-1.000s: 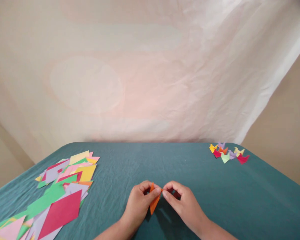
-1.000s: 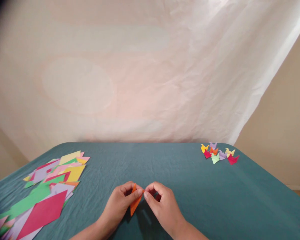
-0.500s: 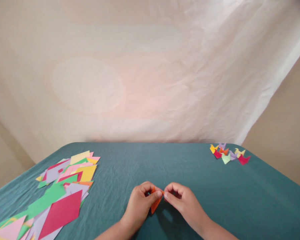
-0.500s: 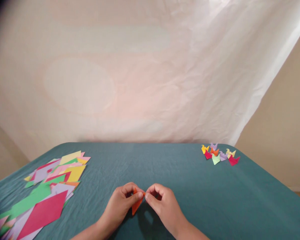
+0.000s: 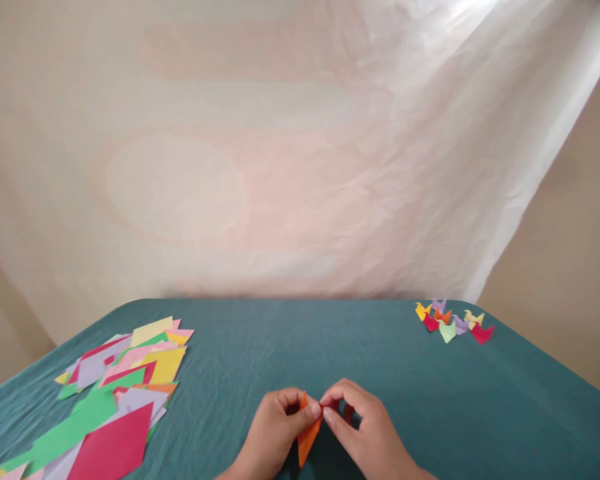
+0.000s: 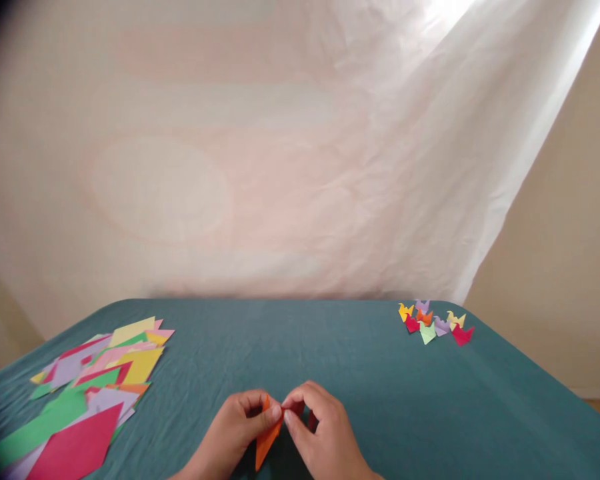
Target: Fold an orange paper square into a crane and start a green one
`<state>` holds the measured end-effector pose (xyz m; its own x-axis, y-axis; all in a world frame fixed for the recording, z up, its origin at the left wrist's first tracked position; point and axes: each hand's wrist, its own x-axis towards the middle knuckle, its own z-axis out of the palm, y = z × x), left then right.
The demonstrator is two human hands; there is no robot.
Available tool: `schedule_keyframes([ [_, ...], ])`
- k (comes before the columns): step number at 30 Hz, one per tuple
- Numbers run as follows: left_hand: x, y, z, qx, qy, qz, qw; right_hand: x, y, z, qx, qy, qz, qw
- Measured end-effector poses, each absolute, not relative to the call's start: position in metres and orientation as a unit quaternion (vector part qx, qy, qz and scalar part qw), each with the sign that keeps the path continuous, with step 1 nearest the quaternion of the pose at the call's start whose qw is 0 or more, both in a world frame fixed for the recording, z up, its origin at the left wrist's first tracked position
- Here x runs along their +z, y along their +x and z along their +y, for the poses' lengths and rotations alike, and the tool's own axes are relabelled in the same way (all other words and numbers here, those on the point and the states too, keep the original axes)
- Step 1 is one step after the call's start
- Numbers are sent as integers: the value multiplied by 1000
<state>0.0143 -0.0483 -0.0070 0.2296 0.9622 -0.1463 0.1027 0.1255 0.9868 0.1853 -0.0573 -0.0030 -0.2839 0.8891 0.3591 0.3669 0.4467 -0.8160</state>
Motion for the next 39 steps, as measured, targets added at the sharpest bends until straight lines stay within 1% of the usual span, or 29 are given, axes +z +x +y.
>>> schedule_keyframes([
  [10, -5, 15, -48, 384, 515, 483, 595, -2, 186, -56, 371, -427, -713, 414],
  [19, -2, 15, -49, 381, 514, 475, 604, -7, 189, -51, 487, -410, -650, 415],
  [31, -1, 16, -51, 385, 519, 473, 599, -6, 188, -50, 490, -437, -636, 405],
  [39, -4, 16, -50, 380, 530, 463, 600, -5, 189, -53, 494, -420, -643, 408],
])
